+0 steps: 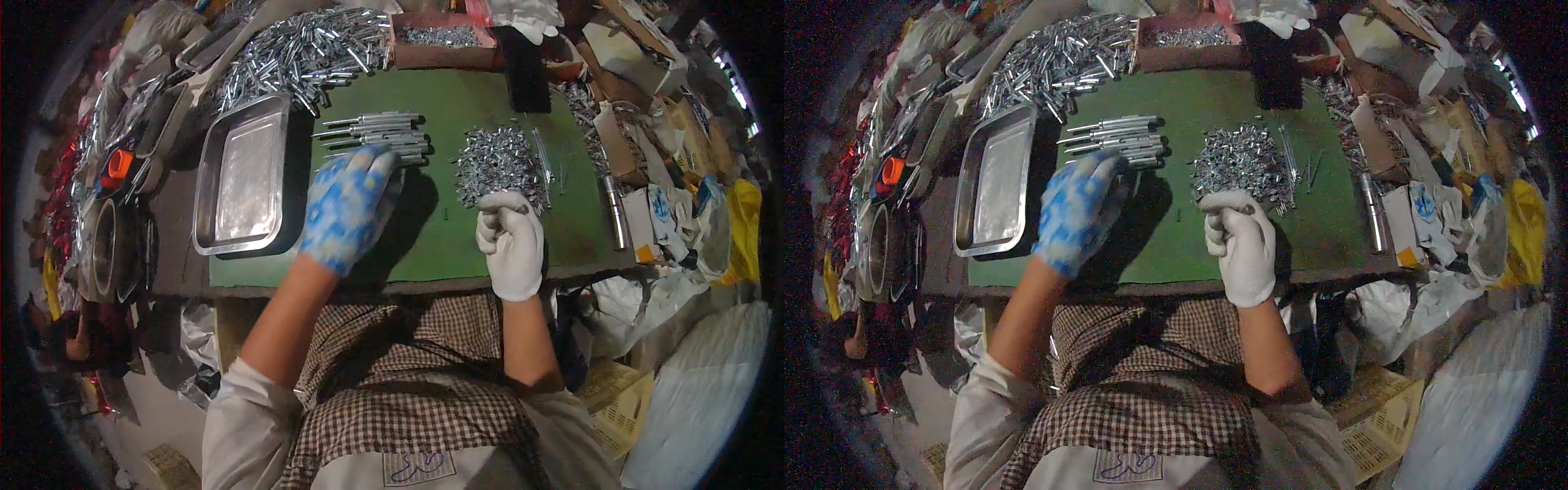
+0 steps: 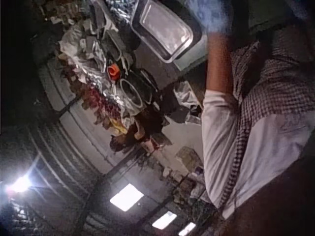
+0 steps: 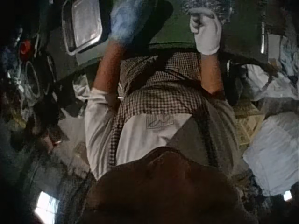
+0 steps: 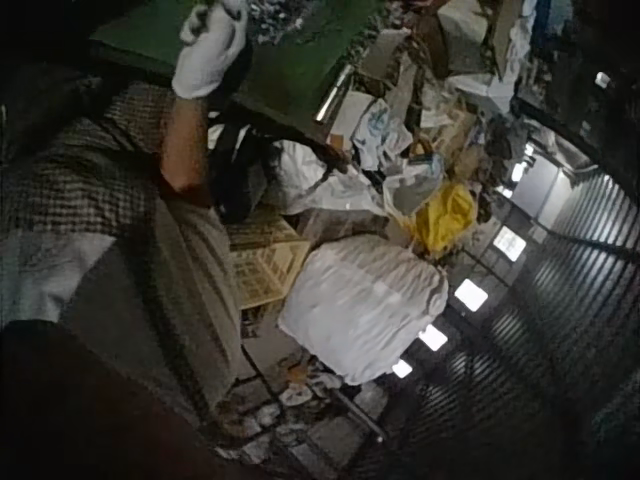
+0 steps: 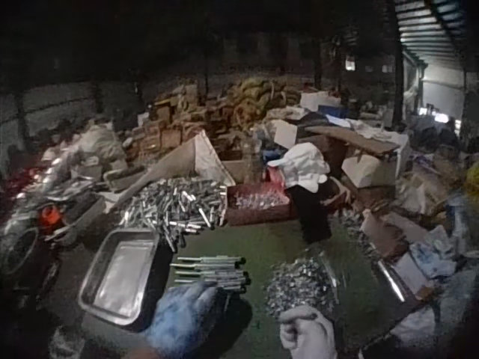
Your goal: Manually assembling small metal rods and plastic sleeves at a workstation.
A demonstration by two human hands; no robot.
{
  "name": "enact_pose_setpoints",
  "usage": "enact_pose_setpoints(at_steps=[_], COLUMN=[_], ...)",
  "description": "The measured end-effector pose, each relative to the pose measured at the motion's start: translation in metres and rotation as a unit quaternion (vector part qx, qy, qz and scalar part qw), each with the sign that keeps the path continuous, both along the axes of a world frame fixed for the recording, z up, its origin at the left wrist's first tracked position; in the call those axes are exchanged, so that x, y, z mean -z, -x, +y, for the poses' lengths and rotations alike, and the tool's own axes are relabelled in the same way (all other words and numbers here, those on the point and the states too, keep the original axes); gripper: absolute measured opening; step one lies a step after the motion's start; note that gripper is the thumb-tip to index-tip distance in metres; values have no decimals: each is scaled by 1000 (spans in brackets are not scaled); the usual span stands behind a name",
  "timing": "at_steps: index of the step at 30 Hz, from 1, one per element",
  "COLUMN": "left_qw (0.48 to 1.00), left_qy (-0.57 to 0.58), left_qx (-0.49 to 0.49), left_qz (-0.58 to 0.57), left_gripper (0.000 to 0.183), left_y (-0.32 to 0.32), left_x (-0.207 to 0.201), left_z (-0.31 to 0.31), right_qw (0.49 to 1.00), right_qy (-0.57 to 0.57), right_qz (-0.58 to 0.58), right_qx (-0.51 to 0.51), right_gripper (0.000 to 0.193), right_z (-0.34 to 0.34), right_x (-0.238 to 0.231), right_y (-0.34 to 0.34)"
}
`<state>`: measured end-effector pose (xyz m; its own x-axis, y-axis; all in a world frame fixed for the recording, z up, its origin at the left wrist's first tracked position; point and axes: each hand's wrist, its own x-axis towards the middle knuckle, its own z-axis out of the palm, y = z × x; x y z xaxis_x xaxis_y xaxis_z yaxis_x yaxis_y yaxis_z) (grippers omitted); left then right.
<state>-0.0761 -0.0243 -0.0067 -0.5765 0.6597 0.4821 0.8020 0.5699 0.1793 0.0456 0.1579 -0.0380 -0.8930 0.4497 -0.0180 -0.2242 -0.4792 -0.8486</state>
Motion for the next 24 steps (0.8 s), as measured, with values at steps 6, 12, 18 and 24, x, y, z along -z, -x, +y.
enact_pose_setpoints(at_steps=[6, 12, 18, 24], left_qw=[994, 995, 969, 969], left_qy=[102, 89, 186, 146], left_qx=[-32, 37, 142, 125], left_qz=[-16, -39, -77, -153], left_gripper=[23, 18, 38, 56], left_y=[27, 1, -57, -59], left_x=[16, 3, -43, -28], left_z=[14, -20, 5, -18], right_qw=[998, 954, 960, 936], right_qy=[-58, -238, -161, -215], right_qz=[-30, -152, -197, -227], right_qx=[-3, -100, -117, -163], right_gripper=[34, 32, 27, 22], right_z=[-2, -12, -19, -17], right_x=[-16, -25, -31, -28], right_y=[-38, -55, -48, -42])
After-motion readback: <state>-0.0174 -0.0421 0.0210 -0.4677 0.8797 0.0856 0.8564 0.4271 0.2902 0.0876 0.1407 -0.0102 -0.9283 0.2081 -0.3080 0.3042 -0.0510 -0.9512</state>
